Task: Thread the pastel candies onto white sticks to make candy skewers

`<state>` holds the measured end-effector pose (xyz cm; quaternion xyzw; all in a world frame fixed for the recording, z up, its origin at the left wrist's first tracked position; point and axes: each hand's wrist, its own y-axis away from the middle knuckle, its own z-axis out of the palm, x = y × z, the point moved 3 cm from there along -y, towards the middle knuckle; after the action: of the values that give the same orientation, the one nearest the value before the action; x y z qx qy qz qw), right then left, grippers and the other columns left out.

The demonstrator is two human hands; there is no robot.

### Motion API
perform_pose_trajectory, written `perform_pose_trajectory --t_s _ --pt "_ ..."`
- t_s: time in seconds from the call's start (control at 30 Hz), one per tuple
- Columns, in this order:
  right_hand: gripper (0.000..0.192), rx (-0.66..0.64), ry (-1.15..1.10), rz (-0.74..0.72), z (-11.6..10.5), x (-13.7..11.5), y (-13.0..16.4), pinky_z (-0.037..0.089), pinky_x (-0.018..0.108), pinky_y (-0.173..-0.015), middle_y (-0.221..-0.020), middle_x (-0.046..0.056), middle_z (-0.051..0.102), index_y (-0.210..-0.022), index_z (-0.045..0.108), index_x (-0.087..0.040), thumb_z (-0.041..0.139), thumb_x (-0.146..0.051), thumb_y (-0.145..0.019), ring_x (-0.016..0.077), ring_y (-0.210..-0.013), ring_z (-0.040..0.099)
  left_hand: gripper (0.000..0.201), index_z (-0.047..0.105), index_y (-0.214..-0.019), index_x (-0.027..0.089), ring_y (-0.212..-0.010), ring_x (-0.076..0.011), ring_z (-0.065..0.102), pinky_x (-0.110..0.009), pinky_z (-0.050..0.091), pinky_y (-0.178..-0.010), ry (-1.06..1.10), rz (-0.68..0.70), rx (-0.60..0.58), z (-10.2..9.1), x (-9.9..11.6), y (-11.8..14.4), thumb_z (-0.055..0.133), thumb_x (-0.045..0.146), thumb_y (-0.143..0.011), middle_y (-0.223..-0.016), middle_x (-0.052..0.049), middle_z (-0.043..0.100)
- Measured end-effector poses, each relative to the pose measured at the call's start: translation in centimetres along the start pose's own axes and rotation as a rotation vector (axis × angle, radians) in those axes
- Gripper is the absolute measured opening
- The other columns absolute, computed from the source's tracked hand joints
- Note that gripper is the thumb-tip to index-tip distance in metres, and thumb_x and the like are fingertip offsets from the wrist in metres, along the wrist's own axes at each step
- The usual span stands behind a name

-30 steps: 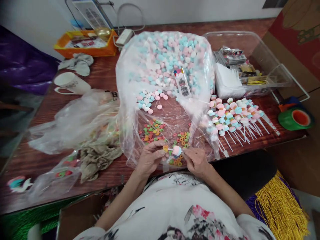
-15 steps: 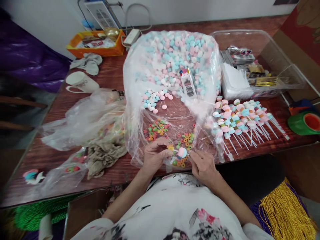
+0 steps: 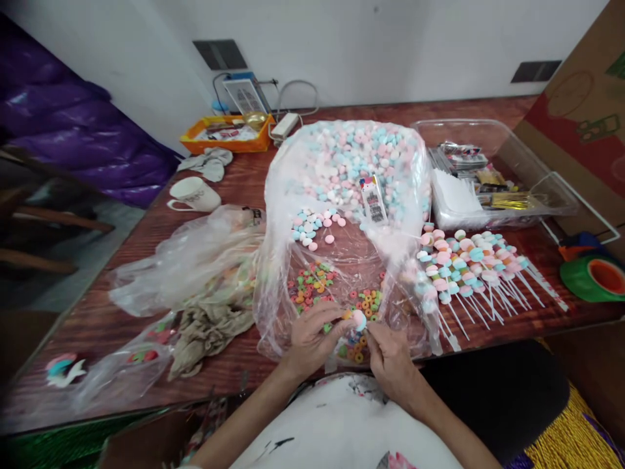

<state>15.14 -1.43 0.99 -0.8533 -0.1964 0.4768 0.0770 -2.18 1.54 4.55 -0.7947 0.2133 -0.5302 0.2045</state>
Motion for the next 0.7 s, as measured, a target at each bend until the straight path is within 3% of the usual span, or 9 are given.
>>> perform_pose_trajectory --t_s 0.07,0.13,0.2,0.27,0.37,0.57,0.7 --pt "0.026 0.018 -0.07 0.04 0.3 0.0 -0.1 0.041 0.024 -0.051 -0.06 -0.002 0.05 -0.075 0.055 -0.02 0.041 -0.016 -0.097 0.0123 -0.052 0.046 0.019 0.072 -0.098 0.021 -0.084 -0.0162 0.067 -0.03 0.055 -0.077 0.059 -0.018 0.003 0.2 0.1 0.0 0.073 0.017 -0.079 -0.09 -0.006 0.072" --pt "0.027 0.064 -0.096 0.012 0.4 -0.1 -0.3 0.04 0.023 -0.05 -0.06 -0.003 0.048 -0.073 0.055 -0.019 0.043 -0.017 -0.097 0.0117 -0.052 0.044 0.018 0.072 -0.101 0.021 -0.077 -0.0148 0.065 -0.028 0.054 -0.071 0.212 -0.143 0.06 0.3 -0.2 0.0 0.07 0.023 -0.083 -0.086 -0.004 0.071" --pt "0.026 0.1 -0.094 -0.038 0.4 -0.1 -0.4 0.043 0.023 -0.052 -0.061 -0.002 0.052 -0.075 0.059 -0.019 0.045 -0.017 -0.096 0.012 -0.053 0.047 0.017 0.073 -0.099 0.021 -0.067 -0.0125 0.062 -0.026 0.051 -0.062 0.38 -0.297 0.088 0.5 -0.6 -0.3 0.067 0.029 -0.085 -0.079 -0.003 0.069" --pt "0.023 0.098 -0.079 -0.065 0.3 0.1 -0.5 0.047 0.024 -0.055 -0.066 0.0 0.058 -0.083 0.065 -0.019 0.046 -0.016 -0.096 0.0134 -0.057 0.053 0.016 0.075 -0.091 0.019 -0.065 -0.0122 0.059 -0.025 0.049 -0.061 0.477 -0.375 0.037 0.8 -0.7 -0.6 0.068 0.032 -0.084 -0.076 -0.003 0.067" --pt "0.024 0.075 -0.025 -0.086 0.2 0.8 -0.5 0.053 0.026 -0.06 -0.075 0.003 0.066 -0.099 0.07 -0.021 0.047 -0.016 -0.095 0.0158 -0.064 0.061 0.014 0.077 -0.082 0.018 -0.072 -0.0145 0.061 -0.028 0.049 -0.068 0.488 -0.367 -0.043 1.0 -0.5 -0.9 0.072 0.032 -0.081 -0.076 -0.005 0.068" --pt "0.03 0.106 0.031 -0.171 -0.1 1.8 0.5 0.059 0.029 -0.064 -0.088 0.007 0.072 -0.112 0.068 -0.023 0.05 -0.011 -0.092 0.0198 -0.075 0.07 0.013 0.077 -0.086 0.02 -0.075 -0.0156 0.063 -0.029 0.05 -0.069 0.476 -0.372 -0.038 1.5 -1.0 0.1 0.073 0.032 -0.08 -0.08 -0.005 0.069" --pt "0.026 0.209 -0.046 -0.191 -0.5 1.6 1.2 0.056 0.028 -0.057 -0.074 0.003 0.07 -0.108 0.067 -0.021 0.054 -0.009 -0.089 0.0174 -0.062 0.067 0.012 0.077 -0.085 0.02 -0.07 -0.0137 0.062 -0.027 0.049 -0.065 0.487 -0.34 -0.037 2.0 -0.8 0.3 0.076 0.029 -0.078 -0.077 -0.004 0.068"
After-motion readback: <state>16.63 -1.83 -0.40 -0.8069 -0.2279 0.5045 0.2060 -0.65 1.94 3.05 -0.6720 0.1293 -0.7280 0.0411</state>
